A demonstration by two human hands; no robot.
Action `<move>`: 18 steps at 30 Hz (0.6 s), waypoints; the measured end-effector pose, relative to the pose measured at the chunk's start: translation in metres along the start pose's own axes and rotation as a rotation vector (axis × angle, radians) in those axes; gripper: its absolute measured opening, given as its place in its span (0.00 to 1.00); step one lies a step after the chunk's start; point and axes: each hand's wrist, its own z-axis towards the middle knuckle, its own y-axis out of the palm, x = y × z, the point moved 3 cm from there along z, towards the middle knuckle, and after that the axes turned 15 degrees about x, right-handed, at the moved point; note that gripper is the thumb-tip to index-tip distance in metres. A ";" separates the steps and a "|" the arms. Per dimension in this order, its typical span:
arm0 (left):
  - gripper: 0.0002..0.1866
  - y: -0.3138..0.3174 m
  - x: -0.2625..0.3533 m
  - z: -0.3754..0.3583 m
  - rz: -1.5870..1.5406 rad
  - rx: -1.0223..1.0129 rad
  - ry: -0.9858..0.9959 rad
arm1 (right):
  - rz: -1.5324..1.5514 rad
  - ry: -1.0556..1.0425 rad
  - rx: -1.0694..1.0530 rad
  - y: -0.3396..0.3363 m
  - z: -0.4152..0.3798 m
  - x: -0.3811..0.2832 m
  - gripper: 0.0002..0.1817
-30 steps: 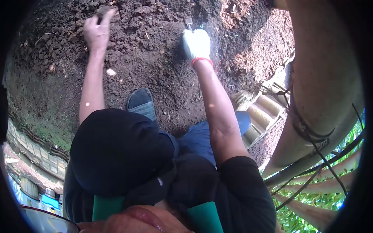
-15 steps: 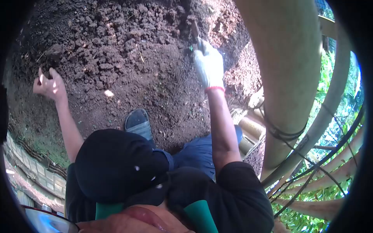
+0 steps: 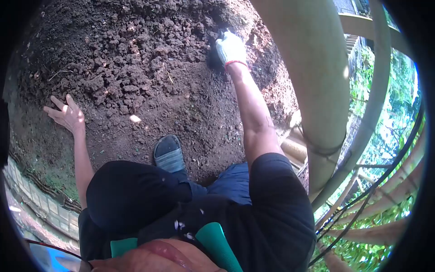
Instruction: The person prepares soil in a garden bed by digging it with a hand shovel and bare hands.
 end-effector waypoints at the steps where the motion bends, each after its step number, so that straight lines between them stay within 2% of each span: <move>1: 0.43 0.001 0.000 -0.001 0.016 0.003 0.012 | 0.006 0.050 -0.023 0.000 0.001 0.001 0.18; 2: 0.43 0.001 -0.002 -0.001 0.036 0.006 0.023 | -0.027 0.090 -0.045 0.000 0.003 0.000 0.18; 4: 0.43 0.001 -0.003 -0.002 0.072 0.018 0.038 | -0.198 0.040 -0.127 -0.019 0.014 -0.034 0.19; 5: 0.43 0.000 -0.003 -0.002 0.068 0.016 0.029 | -0.327 -0.014 -0.242 -0.021 0.029 -0.050 0.21; 6: 0.43 -0.001 -0.001 -0.002 0.059 0.011 0.022 | -0.422 -0.055 -0.265 -0.024 0.041 -0.058 0.16; 8: 0.43 -0.001 0.000 -0.001 0.061 -0.003 0.013 | -0.510 -0.110 -0.265 -0.036 0.054 -0.071 0.17; 12: 0.43 -0.003 0.002 -0.001 0.062 -0.035 -0.001 | -0.622 -0.198 -0.189 -0.019 0.058 -0.079 0.16; 14: 0.44 -0.004 0.002 -0.001 0.063 -0.039 0.000 | -0.565 -0.130 -0.111 -0.017 0.046 -0.074 0.15; 15: 0.44 -0.004 0.002 0.000 0.060 -0.041 0.002 | -0.511 -0.185 -0.033 -0.005 0.043 -0.053 0.15; 18: 0.44 -0.006 0.003 0.001 0.066 -0.051 -0.002 | -0.456 -0.206 0.024 -0.012 0.038 -0.019 0.17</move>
